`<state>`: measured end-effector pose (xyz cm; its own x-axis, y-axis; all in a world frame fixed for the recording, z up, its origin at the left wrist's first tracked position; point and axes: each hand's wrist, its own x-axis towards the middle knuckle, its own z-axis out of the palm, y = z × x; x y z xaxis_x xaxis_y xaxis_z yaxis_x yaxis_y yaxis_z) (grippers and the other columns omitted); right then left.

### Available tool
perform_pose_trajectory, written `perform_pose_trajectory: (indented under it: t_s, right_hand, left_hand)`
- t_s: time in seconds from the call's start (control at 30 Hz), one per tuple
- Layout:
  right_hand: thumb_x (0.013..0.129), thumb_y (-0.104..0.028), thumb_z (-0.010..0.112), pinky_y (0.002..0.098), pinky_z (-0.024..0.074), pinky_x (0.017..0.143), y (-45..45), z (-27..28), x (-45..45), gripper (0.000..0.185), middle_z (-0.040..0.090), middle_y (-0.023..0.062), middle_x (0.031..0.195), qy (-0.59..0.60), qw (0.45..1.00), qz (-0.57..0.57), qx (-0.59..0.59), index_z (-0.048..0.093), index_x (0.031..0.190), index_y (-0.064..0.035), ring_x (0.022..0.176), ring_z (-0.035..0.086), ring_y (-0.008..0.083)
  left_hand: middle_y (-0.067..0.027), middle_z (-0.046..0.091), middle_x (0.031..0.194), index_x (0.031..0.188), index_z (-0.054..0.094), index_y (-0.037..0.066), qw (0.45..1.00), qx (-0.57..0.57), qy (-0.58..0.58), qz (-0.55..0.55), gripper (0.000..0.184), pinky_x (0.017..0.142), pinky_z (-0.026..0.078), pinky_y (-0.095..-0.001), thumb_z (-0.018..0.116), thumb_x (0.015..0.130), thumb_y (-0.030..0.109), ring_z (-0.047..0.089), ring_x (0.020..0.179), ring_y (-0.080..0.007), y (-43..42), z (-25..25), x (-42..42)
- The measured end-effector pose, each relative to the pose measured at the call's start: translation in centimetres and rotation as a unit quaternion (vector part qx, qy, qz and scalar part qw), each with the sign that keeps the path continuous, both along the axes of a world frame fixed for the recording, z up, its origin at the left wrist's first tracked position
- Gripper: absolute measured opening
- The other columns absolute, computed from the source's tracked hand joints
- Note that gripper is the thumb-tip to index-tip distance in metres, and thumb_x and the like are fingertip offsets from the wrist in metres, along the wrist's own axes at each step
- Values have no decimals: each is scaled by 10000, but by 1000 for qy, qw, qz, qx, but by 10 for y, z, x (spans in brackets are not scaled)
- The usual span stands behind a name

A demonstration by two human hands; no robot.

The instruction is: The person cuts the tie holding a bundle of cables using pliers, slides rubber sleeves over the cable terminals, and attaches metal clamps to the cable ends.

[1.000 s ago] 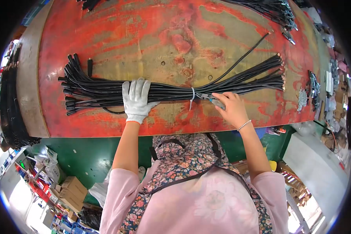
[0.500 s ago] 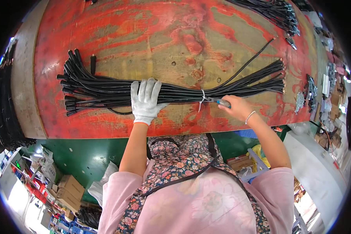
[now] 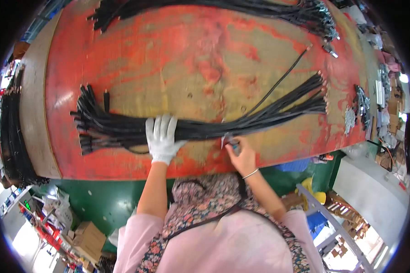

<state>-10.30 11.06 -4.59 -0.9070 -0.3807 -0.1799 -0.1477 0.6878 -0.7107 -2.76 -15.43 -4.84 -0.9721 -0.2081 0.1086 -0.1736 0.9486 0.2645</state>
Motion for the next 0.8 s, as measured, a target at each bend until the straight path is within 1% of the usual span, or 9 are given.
perform_pose_trajectory:
  t_s: [0.13, 0.2, 0.23, 0.27, 0.33, 0.53, 0.6, 0.73, 0.8]
  right_hand:
    - [728, -147, 696, 420, 490, 679, -26, -13, 0, 244, 616, 147, 838, 139, 990, -22, -1, 597, 932, -59, 757, 602, 355]
    - [748, -168, 664, 439, 488, 682, -28, -13, 2, 189, 620, 145, 814, 125, 992, -25, 14, 611, 901, -71, 766, 603, 352]
    - [767, -172, 644, 445, 486, 676, -32, -13, 4, 162, 620, 140, 797, 123, 991, -38, 31, 613, 890, -72, 767, 605, 344]
    - [770, -163, 633, 441, 487, 671, -36, -10, 4, 154, 621, 137, 792, 182, 983, -24, 11, 619, 897, -77, 760, 607, 339]
    - [738, -89, 625, 417, 486, 724, -41, -19, 12, 254, 620, 135, 858, 139, 990, -22, 11, 590, 990, -75, 813, 603, 324]
    - [752, -58, 636, 411, 479, 724, -37, 18, 88, 295, 603, 153, 872, 124, 952, -253, -116, 544, 1033, -60, 815, 598, 335]
    - [799, -104, 646, 404, 476, 710, -29, 35, 139, 286, 600, 161, 869, 101, 925, -323, -173, 526, 1055, -57, 816, 602, 339]
    - [819, -144, 654, 403, 476, 710, -30, 45, 270, 303, 604, 161, 879, 63, 851, -502, -141, 512, 1072, -58, 830, 609, 337]
    - [815, -145, 653, 409, 478, 722, -27, 50, 339, 307, 616, 159, 903, 99, 792, -593, -105, 517, 1077, -60, 848, 612, 339]
  left_hand:
    - [-145, 490, 1257, 1259, 461, 65, 999, 10, -31, 3, 878, 1035, 267, -557, 797, 519, 396, 417, 1210, -353, 1, 1, -2]
    - [-136, 486, 1274, 1256, 457, 63, 1000, 1, -31, 5, 891, 1076, 230, -556, 806, 513, 409, 407, 1220, -337, 4, 3, -1]
    - [-150, 538, 1188, 1177, 505, 55, 1000, -13, 7, -6, 833, 1003, 302, -570, 804, 487, 413, 464, 1145, -349, 6, 11, -7]
    - [-155, 531, 1199, 1192, 493, 54, 1000, -16, 20, -8, 835, 1025, 283, -577, 806, 501, 404, 455, 1160, -350, 8, 11, -4]
    - [-171, 507, 1225, 1214, 477, 42, 999, -23, 22, -10, 836, 1046, 272, -567, 803, 530, 396, 449, 1165, -358, 13, 12, 0]
    - [-180, 509, 1231, 1244, 459, 42, 985, -68, 113, -110, 761, 1039, 297, -543, 742, 655, 433, 464, 1159, -359, 29, 0, 7]
    - [-178, 510, 1216, 1233, 465, 39, 975, -117, 168, -79, 746, 1033, 297, -546, 747, 671, 440, 462, 1168, -343, 32, -11, 13]
    - [-141, 514, 1267, 1284, 450, 69, 981, -147, 111, -57, 753, 1017, 309, -541, 697, 722, 505, 467, 1185, -324, 29, -10, 29]
    - [-158, 539, 1245, 1303, 453, 67, 967, -182, 172, -56, 754, 1009, 339, -505, 670, 742, 522, 493, 1160, -330, 40, -8, 43]
